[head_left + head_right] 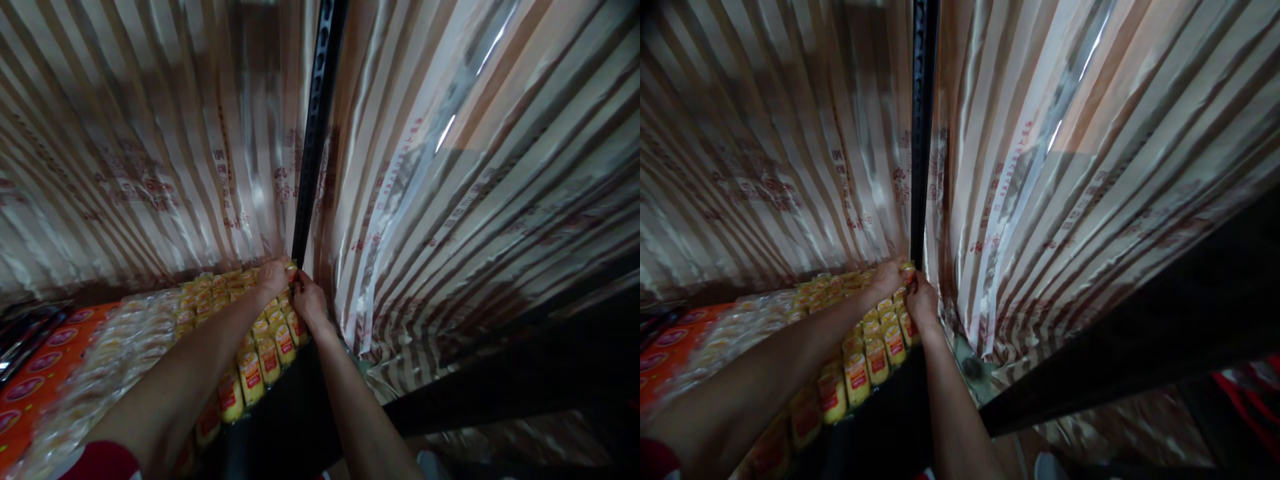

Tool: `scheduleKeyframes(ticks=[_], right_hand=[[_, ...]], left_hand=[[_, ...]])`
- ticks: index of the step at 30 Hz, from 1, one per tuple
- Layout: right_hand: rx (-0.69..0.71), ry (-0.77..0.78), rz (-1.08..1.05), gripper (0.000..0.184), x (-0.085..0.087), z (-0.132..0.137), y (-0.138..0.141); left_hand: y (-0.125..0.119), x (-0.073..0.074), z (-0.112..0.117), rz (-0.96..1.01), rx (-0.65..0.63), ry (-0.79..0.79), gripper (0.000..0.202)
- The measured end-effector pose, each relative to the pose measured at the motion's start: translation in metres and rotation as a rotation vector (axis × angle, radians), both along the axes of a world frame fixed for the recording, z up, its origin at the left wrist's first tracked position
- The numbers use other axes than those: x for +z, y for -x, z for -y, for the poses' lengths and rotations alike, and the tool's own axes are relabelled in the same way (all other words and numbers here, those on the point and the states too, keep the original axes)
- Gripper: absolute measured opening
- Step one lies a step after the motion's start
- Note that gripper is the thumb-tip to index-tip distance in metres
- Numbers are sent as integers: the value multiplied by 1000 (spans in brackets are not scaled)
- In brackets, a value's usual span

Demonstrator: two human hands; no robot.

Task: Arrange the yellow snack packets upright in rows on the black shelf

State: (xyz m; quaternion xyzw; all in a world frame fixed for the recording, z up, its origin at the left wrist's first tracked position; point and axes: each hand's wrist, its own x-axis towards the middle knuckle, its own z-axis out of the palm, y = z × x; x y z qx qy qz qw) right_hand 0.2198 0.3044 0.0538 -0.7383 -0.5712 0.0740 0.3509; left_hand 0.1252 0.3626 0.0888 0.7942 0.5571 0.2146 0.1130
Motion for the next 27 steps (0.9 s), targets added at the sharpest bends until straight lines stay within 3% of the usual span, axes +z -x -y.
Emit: scheduleKeyframes(ticks=[4, 11, 27], right_hand=[[-2, 37, 27, 36, -1, -3, 0], [41, 84, 20, 30, -4, -8, -3], [100, 146, -20, 32, -2, -10, -4]], left_hand=[[-1, -1, 1, -31, 21, 19, 33], [-4, 1, -2, -163, -50, -31, 31], [-1, -4, -15, -80, -28, 67, 27]])
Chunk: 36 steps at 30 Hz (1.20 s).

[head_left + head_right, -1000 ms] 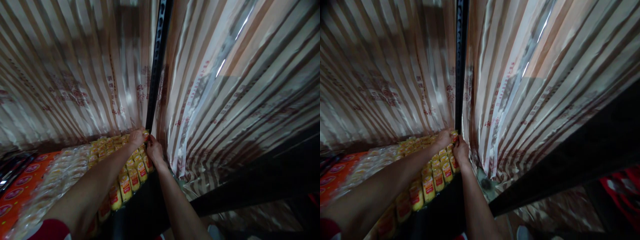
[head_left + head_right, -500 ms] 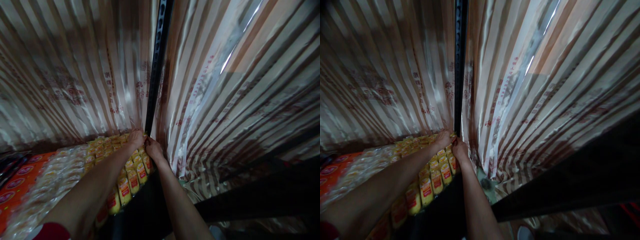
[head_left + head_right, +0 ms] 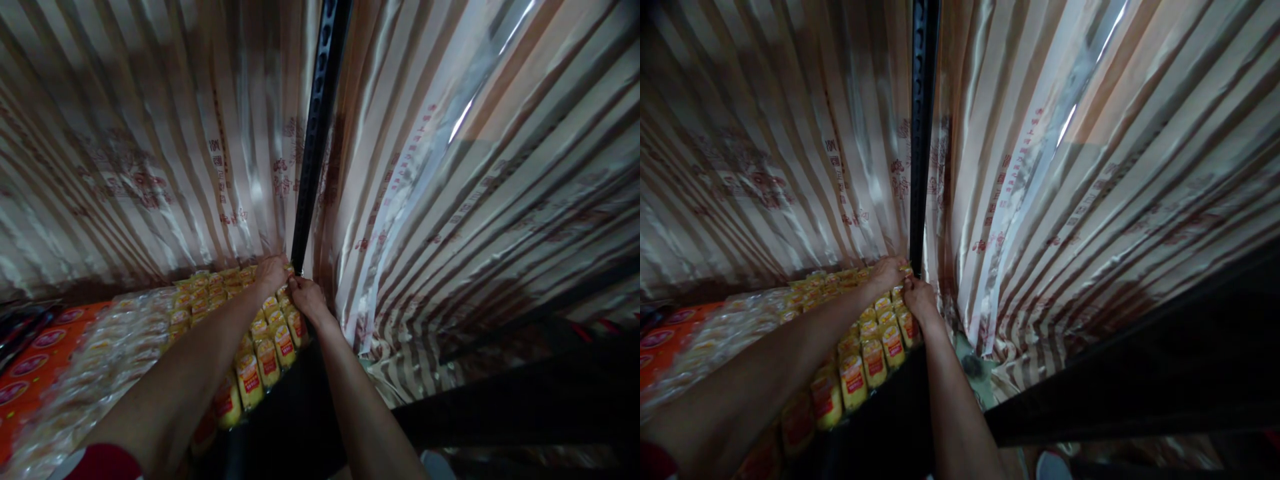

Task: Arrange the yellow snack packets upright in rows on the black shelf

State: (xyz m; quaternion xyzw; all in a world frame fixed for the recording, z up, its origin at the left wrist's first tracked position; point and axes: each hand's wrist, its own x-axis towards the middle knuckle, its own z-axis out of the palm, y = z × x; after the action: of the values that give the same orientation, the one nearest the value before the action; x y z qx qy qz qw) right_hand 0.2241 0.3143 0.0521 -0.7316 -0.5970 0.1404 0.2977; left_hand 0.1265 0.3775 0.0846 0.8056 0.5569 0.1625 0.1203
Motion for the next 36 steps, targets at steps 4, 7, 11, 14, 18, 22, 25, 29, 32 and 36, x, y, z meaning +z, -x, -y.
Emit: scheduleKeyframes(ticks=[4, 7, 11, 14, 18, 22, 25, 29, 32, 36], right_hand=[[21, 40, -11, 38, 4, 2, 0], [-25, 96, -7, 41, 7, 2, 1], [5, 68, -37, 45, 5, 2, 0], [12, 30, -64, 45, 0, 2, -2], [-14, -10, -50, 45, 0, 4, -2], [-19, -42, -55, 45, 10, 9, 0], [-21, -91, -78, 42, 22, 19, 3], [14, -235, -191, 34, 37, 51, 10], [-25, -344, -292, 33, 40, 94, 24], [-1, -372, -461, 34, 30, 176, 48]], left_hand=[[-2, 0, -3, 3, 2, -1, 26], [-3, -2, -5, 7, 12, 5, 27], [-2, -6, -6, 19, 0, 7, 27], [0, -5, -3, 27, -10, -1, 30], [2, 1, 4, 70, -31, -66, 33], [4, 11, 21, 164, 23, -153, 30], [6, 24, 43, 254, 92, -176, 31], [13, 38, 95, 415, 145, -183, 30], [24, 37, 152, 533, 101, -152, 30], [49, 15, 246, 683, -46, -76, 33]])
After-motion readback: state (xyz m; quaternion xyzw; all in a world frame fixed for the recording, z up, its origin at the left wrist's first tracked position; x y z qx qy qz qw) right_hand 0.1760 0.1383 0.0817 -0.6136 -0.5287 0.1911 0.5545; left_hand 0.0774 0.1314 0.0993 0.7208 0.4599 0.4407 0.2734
